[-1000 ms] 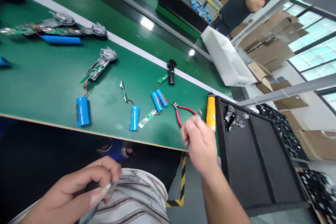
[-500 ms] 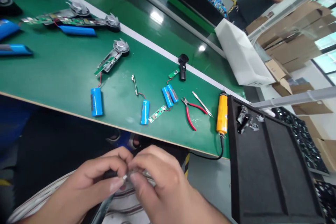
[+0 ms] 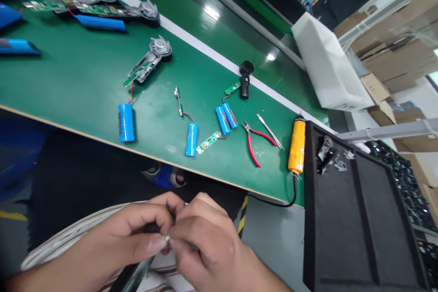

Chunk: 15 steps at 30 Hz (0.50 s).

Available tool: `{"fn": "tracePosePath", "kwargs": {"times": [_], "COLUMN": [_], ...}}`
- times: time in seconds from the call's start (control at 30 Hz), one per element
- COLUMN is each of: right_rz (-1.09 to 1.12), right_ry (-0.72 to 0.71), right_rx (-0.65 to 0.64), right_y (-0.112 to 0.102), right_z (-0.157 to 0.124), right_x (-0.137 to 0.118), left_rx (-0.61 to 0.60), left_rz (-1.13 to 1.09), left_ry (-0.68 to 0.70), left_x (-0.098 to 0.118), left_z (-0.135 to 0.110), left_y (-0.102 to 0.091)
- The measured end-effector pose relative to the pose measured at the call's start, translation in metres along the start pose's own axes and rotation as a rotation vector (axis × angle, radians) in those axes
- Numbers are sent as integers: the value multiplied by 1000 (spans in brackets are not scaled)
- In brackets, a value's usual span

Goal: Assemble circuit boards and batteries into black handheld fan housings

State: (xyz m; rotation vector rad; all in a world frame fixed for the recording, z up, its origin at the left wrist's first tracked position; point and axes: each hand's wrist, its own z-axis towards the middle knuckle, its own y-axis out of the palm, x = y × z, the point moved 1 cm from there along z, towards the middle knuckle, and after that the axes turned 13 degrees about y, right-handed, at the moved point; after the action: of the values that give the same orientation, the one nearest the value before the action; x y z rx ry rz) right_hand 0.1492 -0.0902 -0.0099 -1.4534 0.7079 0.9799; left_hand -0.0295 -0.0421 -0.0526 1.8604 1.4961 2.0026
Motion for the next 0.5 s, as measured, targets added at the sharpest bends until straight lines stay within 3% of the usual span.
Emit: {"fn": "tracePosePath", "kwargs": {"times": [0.13, 0.3, 0.4, 0.5], "right_rz": [-25, -44, -51, -47], "right_ry": [-34, -24, -9, -19], "right_rx": [26, 95, 104, 120], "right_y": [3, 7, 10, 13], "right_z": [0, -5, -9, -9], "right_x": [2, 2, 3, 3], "left_rx": [42, 299, 289, 232], "left_rz": [215, 736, 908, 929], "left_ry": [52, 263, 352, 280], "left_x": [1, 6, 13, 19], "left_z": [-2, -11, -14, -17], "left_y": [5, 15, 19, 19]}}
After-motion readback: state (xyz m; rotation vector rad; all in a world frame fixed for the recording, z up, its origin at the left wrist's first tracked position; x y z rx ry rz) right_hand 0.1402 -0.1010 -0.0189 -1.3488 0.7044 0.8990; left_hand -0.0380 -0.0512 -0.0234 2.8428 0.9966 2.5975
